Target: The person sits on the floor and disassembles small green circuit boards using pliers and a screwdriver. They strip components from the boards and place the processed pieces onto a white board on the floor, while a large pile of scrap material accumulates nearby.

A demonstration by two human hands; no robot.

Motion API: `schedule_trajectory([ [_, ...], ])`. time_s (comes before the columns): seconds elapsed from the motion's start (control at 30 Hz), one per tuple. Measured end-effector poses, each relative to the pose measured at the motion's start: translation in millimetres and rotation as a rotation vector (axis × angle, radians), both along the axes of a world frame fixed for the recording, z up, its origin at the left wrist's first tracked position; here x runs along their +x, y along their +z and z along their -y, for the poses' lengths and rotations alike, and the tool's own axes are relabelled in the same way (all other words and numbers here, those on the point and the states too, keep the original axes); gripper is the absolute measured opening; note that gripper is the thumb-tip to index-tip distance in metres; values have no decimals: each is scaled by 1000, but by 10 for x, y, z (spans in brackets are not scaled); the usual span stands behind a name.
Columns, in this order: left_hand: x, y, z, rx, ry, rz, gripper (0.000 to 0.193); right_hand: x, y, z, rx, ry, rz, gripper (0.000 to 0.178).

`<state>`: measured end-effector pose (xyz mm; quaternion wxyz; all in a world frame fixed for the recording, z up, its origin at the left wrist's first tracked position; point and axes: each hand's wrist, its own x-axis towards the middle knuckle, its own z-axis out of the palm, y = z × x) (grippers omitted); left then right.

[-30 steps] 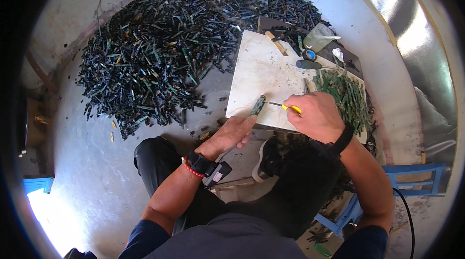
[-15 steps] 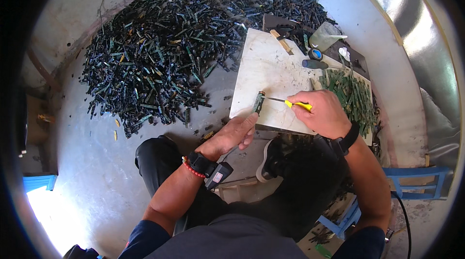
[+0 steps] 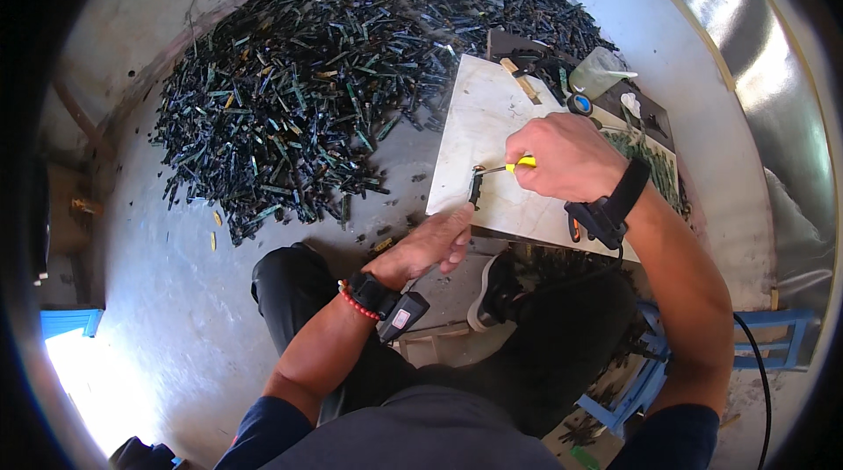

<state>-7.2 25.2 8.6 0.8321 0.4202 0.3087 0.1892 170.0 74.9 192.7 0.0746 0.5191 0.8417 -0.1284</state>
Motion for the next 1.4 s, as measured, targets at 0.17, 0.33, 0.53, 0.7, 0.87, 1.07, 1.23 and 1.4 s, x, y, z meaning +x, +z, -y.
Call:
schedule_trajectory([
  [0.17,22,-31,32,-27,-11,49,54,-114,-12,-115,22,138,85,16],
  [0.33,3,-31,10,3,17,-13,54,-45,-17,-84,-73,-90,5,17],
  [0.53,5,7,19,92,26,-70,53,131,-33,-61,-124,-152,-86,17],
  [0.7,58,-109,38,114,15,-88,51,-86,53,107,36,132,116,14],
  [0.87,52,-127,43,205,26,-173,54,-107,25,38,-10,25,119,16],
  [1.07,60,-134,20,212,20,-202,59,52,-14,-90,-190,-235,-35,21],
  [1.23,65,-88,17,269,57,-259,67,163,-78,91,-242,-427,-135,21],
  [1.4,93,-82,94,478,91,-236,64,156,23,202,-64,-95,28,16],
])
